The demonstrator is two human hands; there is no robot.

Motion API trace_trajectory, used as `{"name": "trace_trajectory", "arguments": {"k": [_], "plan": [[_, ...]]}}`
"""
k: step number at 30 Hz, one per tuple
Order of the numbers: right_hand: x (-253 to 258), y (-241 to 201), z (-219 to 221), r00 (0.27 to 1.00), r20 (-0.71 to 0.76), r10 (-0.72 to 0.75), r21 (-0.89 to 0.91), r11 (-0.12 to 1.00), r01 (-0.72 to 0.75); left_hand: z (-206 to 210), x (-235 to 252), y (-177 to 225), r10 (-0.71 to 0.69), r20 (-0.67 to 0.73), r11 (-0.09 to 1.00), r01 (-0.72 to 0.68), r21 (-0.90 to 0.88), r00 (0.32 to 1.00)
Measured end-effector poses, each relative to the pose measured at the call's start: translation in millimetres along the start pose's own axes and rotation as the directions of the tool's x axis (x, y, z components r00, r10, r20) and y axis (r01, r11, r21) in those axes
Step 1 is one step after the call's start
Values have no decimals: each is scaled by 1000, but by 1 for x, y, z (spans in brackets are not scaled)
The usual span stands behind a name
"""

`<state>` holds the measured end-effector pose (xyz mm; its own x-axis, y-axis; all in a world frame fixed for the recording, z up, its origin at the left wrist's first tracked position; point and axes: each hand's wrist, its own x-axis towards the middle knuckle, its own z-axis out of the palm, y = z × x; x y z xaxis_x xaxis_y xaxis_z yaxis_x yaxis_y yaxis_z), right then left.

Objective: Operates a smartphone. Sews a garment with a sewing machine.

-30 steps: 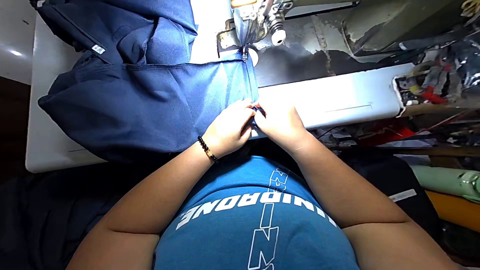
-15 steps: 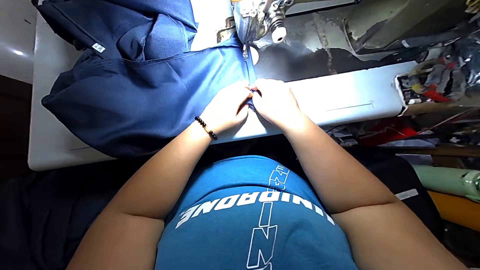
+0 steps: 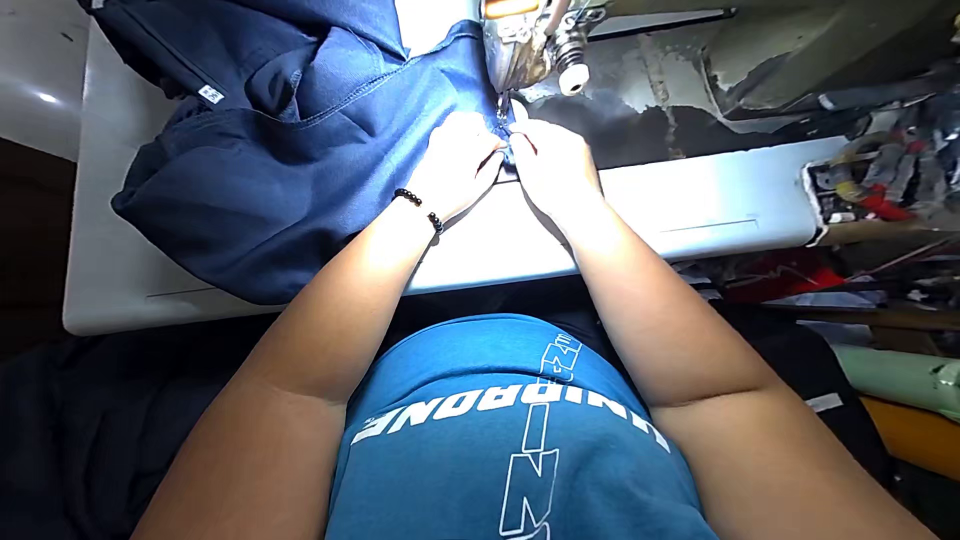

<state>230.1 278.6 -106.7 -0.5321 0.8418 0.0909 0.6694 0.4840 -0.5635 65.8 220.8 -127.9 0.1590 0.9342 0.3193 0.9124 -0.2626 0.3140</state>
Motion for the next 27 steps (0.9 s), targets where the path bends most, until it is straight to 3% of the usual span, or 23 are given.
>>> {"name": "trace_trajectory", "arguments": {"k": [3, 8, 10, 13, 15, 18, 20, 22, 23, 25, 26, 27], "plan": [[-7, 18, 0, 990, -139, -24, 196, 979, 51, 1, -1, -2, 35, -56, 999, -35, 1, 998], [-6, 9, -4, 998, -28, 59, 138, 989, -55, 1, 0, -3, 26, -96, 999, -28, -16, 995], [-5, 13, -5, 999, -40, 38, 193, 981, -29, -7, 2, 1, -98, -88, 992, 90, -88, 991], [-3, 16, -10, 999, 3, -35, 194, 980, 34, -31, 0, 18, -276, 50, 947, 280, -156, 960], [-1, 17, -9, 996, 1, -92, 170, 981, 91, -47, -22, 37, -235, 44, 966, 238, -103, 971], [4, 19, -9, 991, -53, -120, 201, 971, 129, -64, -84, 45, -172, -120, 968, 190, 161, 978], [10, 19, -10, 994, -33, -108, 198, 974, 112, -75, -123, 29, -332, -58, 898, 334, 286, 942], [16, 16, -9, 991, -2, -135, 180, 975, 133, -81, -149, -1, -489, -31, 832, 477, 282, 872], [20, 14, -8, 988, 16, -153, 205, 968, 147, -83, -157, -12, -504, -48, 825, 498, 267, 862], [23, 9, -6, 987, 59, -147, 371, 921, 115, -96, -162, -21, -440, -112, 855, 454, 250, 891], [20, 6, -6, 988, 112, -109, 524, 851, 34, -106, -161, -21, -378, -160, 878, 408, 251, 912], [12, 2, -8, 978, 199, -66, 698, 710, -95, -118, -159, -18, -313, -202, 897, 359, 257, 928]]}}
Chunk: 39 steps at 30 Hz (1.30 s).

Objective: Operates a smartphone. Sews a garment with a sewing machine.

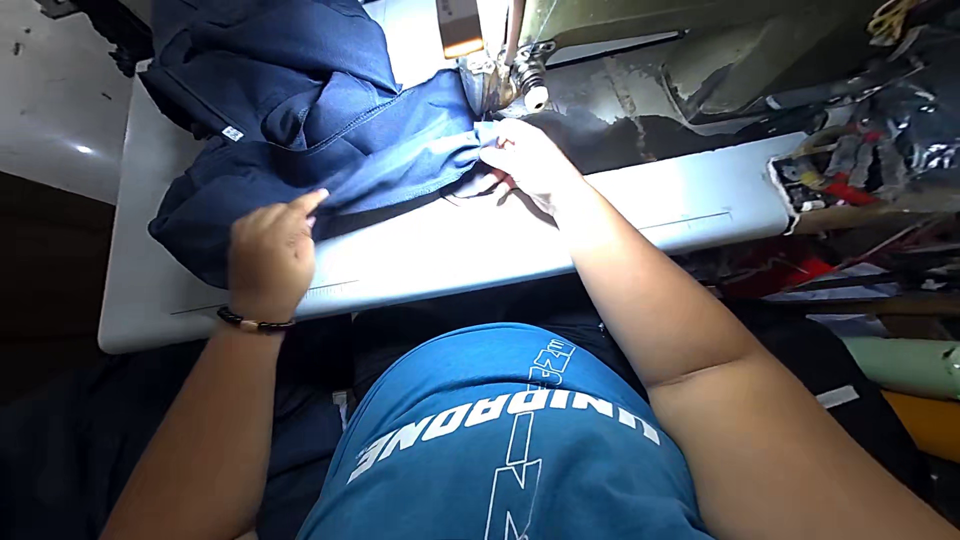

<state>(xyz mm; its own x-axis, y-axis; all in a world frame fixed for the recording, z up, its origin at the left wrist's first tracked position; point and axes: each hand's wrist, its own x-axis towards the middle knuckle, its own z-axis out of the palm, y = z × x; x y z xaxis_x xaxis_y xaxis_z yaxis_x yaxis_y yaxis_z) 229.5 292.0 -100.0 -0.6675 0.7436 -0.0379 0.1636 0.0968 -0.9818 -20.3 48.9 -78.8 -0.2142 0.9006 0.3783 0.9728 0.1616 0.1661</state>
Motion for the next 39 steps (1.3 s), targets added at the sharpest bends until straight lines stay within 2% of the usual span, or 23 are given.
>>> {"name": "trace_trajectory", "arguments": {"k": [1, 2, 3, 5, 7, 8, 10, 12, 13, 14, 16, 18, 21, 25, 26, 29, 32, 34, 35, 36, 37, 38, 39], "plan": [[-13, -6, 2, 996, 38, 87, 231, 968, -93, -13, 5, 0, 56, -52, 998, -56, 3, 997], [-30, -9, 4, 989, 61, 136, 390, 909, -149, -24, 10, -1, 100, -91, 995, -99, 10, 991], [-51, -8, 9, 986, 58, 159, 460, 872, -168, -32, 16, -3, 121, -86, 992, -119, 30, 989], [-98, -1, 26, 978, 65, 197, 448, 870, -205, -42, 27, 3, 44, 75, 993, -52, 107, 996], [-135, 11, 37, 966, 107, 234, 438, 861, -258, -42, 41, 24, -103, 283, 989, 68, 133, 953], [-143, 14, 38, 967, 98, 235, 454, 854, -254, -36, 47, 38, -86, 296, 995, 64, 82, 951], [-144, 18, 33, 969, 91, 231, 468, 849, -246, -20, 60, 74, 46, 204, 994, -26, -102, 978], [-141, 19, 29, 967, 59, 248, 463, 852, -246, 2, 71, 113, 212, 94, 912, -163, -377, 973], [-140, 19, 29, 964, 32, 264, 465, 850, -248, 16, 77, 128, 242, 87, 861, -173, -479, 966], [-139, 20, 29, 960, 5, 279, 482, 840, -247, 30, 85, 138, 231, 140, 842, -126, -524, 963], [-138, 22, 29, 957, -11, 289, 502, 830, -245, 58, 101, 143, 153, 316, 883, 14, -469, 936], [-137, 25, 30, 960, -14, 281, 499, 834, -237, 80, 110, 140, 52, 484, 903, 166, -397, 873], [-137, 26, 31, 965, -18, 263, 507, 834, -218, 90, 109, 143, -14, 539, 854, 290, -431, 842], [-137, 27, 28, 961, 0, 277, 499, 833, -240, 93, 112, 148, -62, 608, 844, 366, -391, 792], [-137, 27, 27, 960, 3, 279, 499, 832, -243, 93, 113, 149, -73, 610, 855, 365, -369, 789], [-136, 26, 26, 957, 19, 290, 506, 823, -259, 89, 104, 154, -109, 492, 896, 300, -327, 864], [-136, 25, 21, 950, 61, 305, 503, 813, -294, 94, 92, 149, -9, 371, 950, 124, -287, 929], [-136, 20, 18, 971, 39, 237, 360, 903, -235, 102, 84, 145, 69, 315, 958, 25, -285, 947], [-134, 18, 16, 992, -7, 128, 184, 975, -124, 104, 80, 144, 89, 284, 957, -3, -291, 955], [-130, 22, 13, 996, -75, -52, -56, 997, 48, 106, 78, 143, 98, 256, 956, -20, -292, 962], [-123, 28, 10, 959, -109, -261, -300, 929, 219, 108, 75, 143, 105, 232, 955, -33, -294, 967], [-117, 32, 6, 910, -72, -409, -472, 818, 331, 109, 73, 142, 107, 220, 956, -39, -291, 970], [-110, 36, 3, 871, 15, -491, -565, 715, 413, 109, 72, 142, 106, 221, 957, -39, -286, 969]]}}
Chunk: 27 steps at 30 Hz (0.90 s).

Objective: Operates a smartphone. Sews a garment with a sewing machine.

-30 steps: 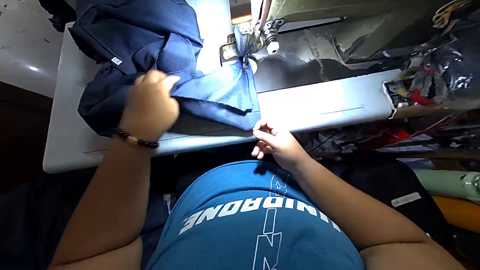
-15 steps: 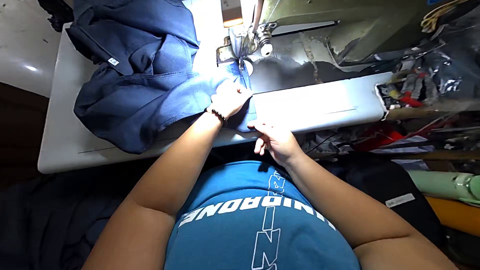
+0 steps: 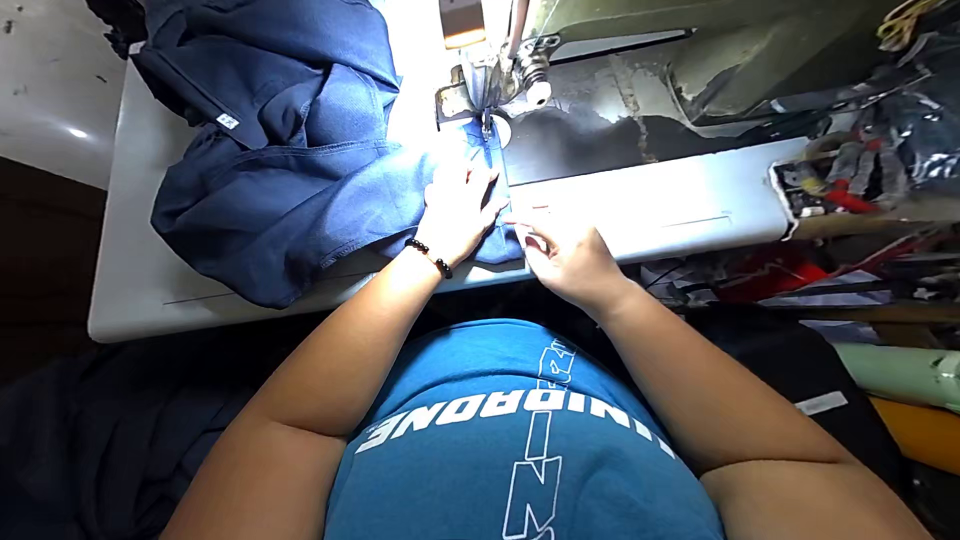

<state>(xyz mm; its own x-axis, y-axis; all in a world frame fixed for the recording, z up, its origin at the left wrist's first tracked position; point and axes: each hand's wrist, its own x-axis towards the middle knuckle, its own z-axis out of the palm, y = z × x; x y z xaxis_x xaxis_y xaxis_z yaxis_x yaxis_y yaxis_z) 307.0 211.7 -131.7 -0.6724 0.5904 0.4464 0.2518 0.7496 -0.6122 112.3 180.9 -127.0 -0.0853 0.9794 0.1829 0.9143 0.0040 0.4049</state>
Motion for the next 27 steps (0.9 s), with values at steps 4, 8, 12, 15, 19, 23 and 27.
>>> {"name": "trace_trajectory", "arguments": {"k": [4, 8, 12, 15, 19, 23, 27], "plan": [[-3, 22, 12, 975, 46, -219, -109, 969, 223, -7, 4, 3, -18, 57, 1000, 17, 18, 998], [-10, 30, 18, 947, -50, -318, -51, 948, 315, -29, 20, 18, -38, 76, 984, 24, 178, 996], [-9, 31, 19, 938, -74, -339, -65, 940, 335, -32, 51, 13, -27, 133, 967, -8, 253, 991], [-10, 32, 21, 944, -75, -321, -80, 946, 315, -21, 64, 6, -49, 173, 955, -4, 296, 984], [-11, 31, 20, 953, -56, -298, -75, 953, 294, -17, 61, -6, 6, 131, 971, -37, 236, 991], [-12, 30, 18, 961, -50, -271, -86, 960, 266, -76, 6, -17, 257, 511, 959, -281, -30, 820], [-10, 31, 20, 956, -56, -287, -82, 956, 282, -141, -78, -19, -26, 725, 983, -112, 142, 689]]}}
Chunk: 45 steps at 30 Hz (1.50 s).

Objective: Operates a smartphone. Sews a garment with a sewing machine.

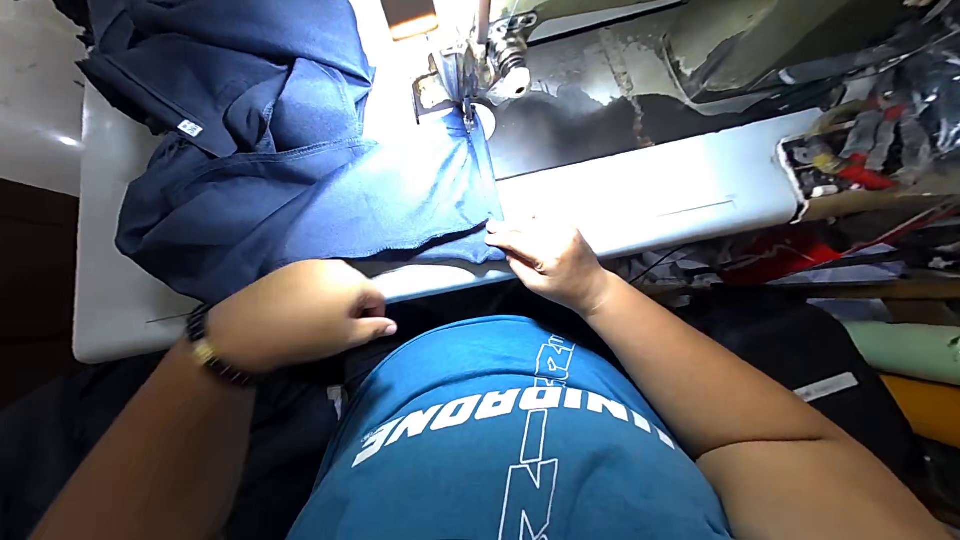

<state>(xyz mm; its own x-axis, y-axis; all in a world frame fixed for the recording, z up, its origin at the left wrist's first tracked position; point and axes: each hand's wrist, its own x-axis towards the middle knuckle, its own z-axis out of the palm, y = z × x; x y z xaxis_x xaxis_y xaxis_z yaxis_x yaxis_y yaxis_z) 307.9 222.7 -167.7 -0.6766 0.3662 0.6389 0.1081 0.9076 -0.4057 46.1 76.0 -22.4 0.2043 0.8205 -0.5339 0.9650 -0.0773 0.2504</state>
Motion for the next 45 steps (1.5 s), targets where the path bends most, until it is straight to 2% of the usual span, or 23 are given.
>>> {"name": "trace_trajectory", "arguments": {"k": [1, 2, 4, 5, 8, 11, 12, 14, 16, 17, 20, 23, 25, 27, 30, 33, 40, 45], "plan": [[0, -1, 0, 1000, 9, 0, 4, 1000, 0, 4, -14, -1, 11, -70, 1000, -10, 10, 997], [1, -1, -1, 1000, 17, 3, 10, 1000, -3, 8, -22, 0, 80, -195, 997, -75, 34, 978], [3, -2, -1, 1000, 16, 1, 21, 1000, -2, 8, -17, 14, 263, -430, 964, -250, 89, 864], [3, -2, -1, 1000, 12, 5, 29, 1000, -5, 4, -8, 23, 326, -492, 943, -315, 108, 807], [9, -10, -8, 999, 17, 29, 33, 999, -30, -2, 41, 35, 363, -564, 924, -363, 118, 741], [17, -19, -18, 998, 1, 57, 72, 996, -57, 12, 105, 30, 347, -703, 931, -316, 181, 621], [20, -21, -20, 998, -1, 58, 63, 996, -58, 19, 121, 27, 354, -750, 928, -307, 210, 559], [23, -22, -22, 999, 5, 54, 38, 998, -54, 29, 143, 23, 400, -809, 906, -317, 280, 430], [26, -23, -23, 999, 1, 45, 30, 999, -45, 32, 153, 24, 444, -820, 883, -331, 332, 362], [27, -23, -23, 999, 2, 49, 31, 998, -49, 33, 154, 25, 457, -815, 878, -329, 348, 356], [22, -20, -19, 998, 34, 61, -2, 998, -61, 40, 148, 24, 448, -799, 887, -314, 339, 400], [8, -14, -13, 989, 94, 118, 24, 992, -120, 59, 128, 24, 297, -761, 943, -304, 138, 577], [5, -12, -14, 985, 99, 144, 64, 987, -150, 68, 118, 23, 235, -720, 952, -304, 35, 653], [7, -11, -14, 983, 108, 149, 75, 985, -157, 70, 114, 20, 218, -678, 953, -303, -7, 702], [17, -5, -14, 980, 117, 158, 44, 986, -164, 60, 120, 12, 208, -643, 948, -315, -53, 737], [33, 9, -10, 982, 113, 149, -26, 989, -147, 47, 133, -1, 226, -646, 949, -315, -23, 729], [81, 43, -8, 944, 268, 192, -164, 975, -152, 10, 165, -30, 204, -623, 962, -272, -14, 755], [88, 52, 4, 967, 181, 178, -184, 972, -144, -8, 178, -35, 152, -621, 978, -208, -18, 769]]}}
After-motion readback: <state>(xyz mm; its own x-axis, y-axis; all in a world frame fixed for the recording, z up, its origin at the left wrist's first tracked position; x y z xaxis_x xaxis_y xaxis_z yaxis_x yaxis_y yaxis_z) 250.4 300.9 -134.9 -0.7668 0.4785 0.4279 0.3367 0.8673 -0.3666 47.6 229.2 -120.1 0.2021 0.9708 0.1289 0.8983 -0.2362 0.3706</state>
